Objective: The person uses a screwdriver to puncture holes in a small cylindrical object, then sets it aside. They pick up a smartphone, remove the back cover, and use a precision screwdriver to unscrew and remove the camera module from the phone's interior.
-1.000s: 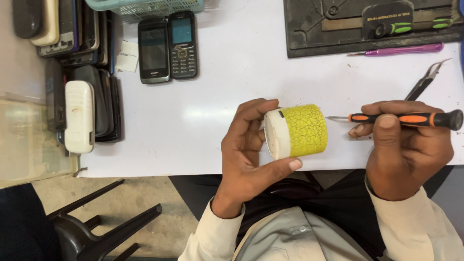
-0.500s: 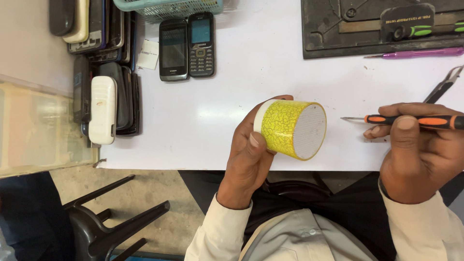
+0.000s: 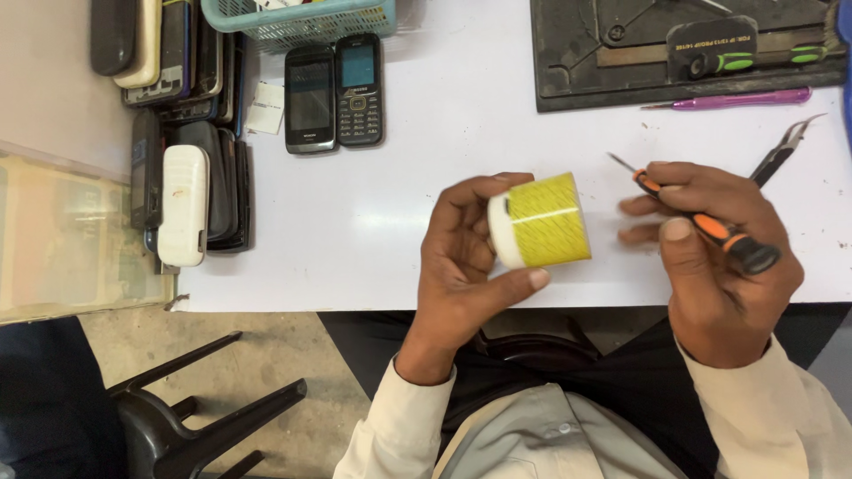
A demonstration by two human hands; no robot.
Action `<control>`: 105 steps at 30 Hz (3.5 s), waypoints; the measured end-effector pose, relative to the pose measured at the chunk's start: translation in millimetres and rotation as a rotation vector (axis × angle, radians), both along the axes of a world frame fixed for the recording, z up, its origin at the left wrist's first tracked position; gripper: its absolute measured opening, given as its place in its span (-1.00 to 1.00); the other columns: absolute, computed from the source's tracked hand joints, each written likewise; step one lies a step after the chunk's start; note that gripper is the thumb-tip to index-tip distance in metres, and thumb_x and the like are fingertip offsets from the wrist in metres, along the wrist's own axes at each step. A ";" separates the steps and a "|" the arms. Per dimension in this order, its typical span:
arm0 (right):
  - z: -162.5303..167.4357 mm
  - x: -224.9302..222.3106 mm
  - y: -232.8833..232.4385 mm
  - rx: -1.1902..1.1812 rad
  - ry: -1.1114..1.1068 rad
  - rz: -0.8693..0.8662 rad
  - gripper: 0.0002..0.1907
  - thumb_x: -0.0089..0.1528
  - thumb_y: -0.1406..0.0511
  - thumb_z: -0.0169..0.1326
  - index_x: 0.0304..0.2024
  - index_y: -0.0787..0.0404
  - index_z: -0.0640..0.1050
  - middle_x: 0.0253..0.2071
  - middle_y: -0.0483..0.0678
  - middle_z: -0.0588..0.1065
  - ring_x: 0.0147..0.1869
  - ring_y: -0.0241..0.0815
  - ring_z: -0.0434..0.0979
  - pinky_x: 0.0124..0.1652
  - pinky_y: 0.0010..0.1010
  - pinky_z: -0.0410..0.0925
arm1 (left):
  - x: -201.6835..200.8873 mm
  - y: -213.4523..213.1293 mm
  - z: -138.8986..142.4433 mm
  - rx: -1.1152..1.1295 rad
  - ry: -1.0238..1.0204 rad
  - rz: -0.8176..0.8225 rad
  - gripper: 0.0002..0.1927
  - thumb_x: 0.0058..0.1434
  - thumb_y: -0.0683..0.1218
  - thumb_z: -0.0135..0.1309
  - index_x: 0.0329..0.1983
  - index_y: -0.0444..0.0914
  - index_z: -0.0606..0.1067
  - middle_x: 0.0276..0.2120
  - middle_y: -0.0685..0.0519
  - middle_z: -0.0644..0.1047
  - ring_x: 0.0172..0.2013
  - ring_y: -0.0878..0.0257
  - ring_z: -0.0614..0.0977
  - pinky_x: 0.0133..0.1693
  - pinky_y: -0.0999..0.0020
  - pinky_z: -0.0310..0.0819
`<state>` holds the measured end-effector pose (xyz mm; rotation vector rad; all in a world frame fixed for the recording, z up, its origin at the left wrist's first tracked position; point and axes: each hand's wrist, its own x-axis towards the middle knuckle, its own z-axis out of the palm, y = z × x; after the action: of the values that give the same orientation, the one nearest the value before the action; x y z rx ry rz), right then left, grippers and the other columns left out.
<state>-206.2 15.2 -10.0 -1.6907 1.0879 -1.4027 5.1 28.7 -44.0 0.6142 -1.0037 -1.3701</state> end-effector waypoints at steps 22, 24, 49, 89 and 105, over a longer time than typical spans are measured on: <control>-1.8 -9.0 2.6 0.054 0.016 0.364 -0.27 0.13 0.47 0.28 0.32 0.24 0.28 0.28 0.06 0.34 0.44 -0.06 0.42 0.36 -0.26 0.45 | -8.7 18.2 29.3 -0.073 -0.318 -0.043 -0.24 0.18 -0.32 0.09 0.48 -0.32 0.20 0.47 -0.15 0.27 0.45 0.00 0.40 0.40 0.10 0.47; -4.3 -8.4 3.1 -0.010 0.057 0.347 -0.28 0.13 0.49 0.28 0.29 0.23 0.27 0.28 0.05 0.31 0.46 -0.04 0.40 0.35 -0.25 0.46 | -10.4 17.0 32.1 -0.012 -0.310 -0.055 -0.31 0.24 -0.30 0.04 0.48 -0.38 0.24 0.45 -0.19 0.33 0.43 -0.02 0.44 0.35 0.09 0.52; -20.2 -11.8 -2.1 0.003 0.048 0.336 -0.25 0.20 0.24 0.24 0.39 0.25 0.26 0.31 0.10 0.41 0.30 -0.09 0.50 0.26 -0.31 0.42 | -20.9 11.2 24.7 -0.094 -0.258 -0.045 -0.37 0.20 -0.33 0.01 0.39 -0.39 0.27 0.37 -0.12 0.30 0.34 0.11 0.41 0.42 0.13 0.43; -27.4 1.9 -0.5 -0.403 0.288 0.083 -0.30 0.14 0.44 0.36 0.16 0.20 0.21 0.19 0.15 0.25 0.37 0.08 0.41 0.27 -0.18 0.48 | -36.8 13.3 11.3 0.057 -0.170 -0.035 -0.35 0.19 -0.24 -0.17 0.42 -0.35 0.30 0.39 -0.13 0.32 0.43 0.04 0.35 0.53 0.06 0.23; -35.0 1.4 -4.4 -0.407 0.278 0.082 -0.26 0.10 0.44 0.38 0.19 0.17 0.23 0.22 0.13 0.27 0.43 0.09 0.39 0.33 -0.16 0.45 | -35.8 4.8 22.8 0.076 -0.145 -0.051 -0.47 0.38 -0.26 -0.10 0.44 -0.38 0.29 0.45 -0.19 0.30 0.46 0.01 0.35 0.47 0.11 0.24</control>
<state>-204.8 10.8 -45.0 -2.2494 0.9037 -1.4355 -30.7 33.5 -21.1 0.7583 -1.0930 -1.4295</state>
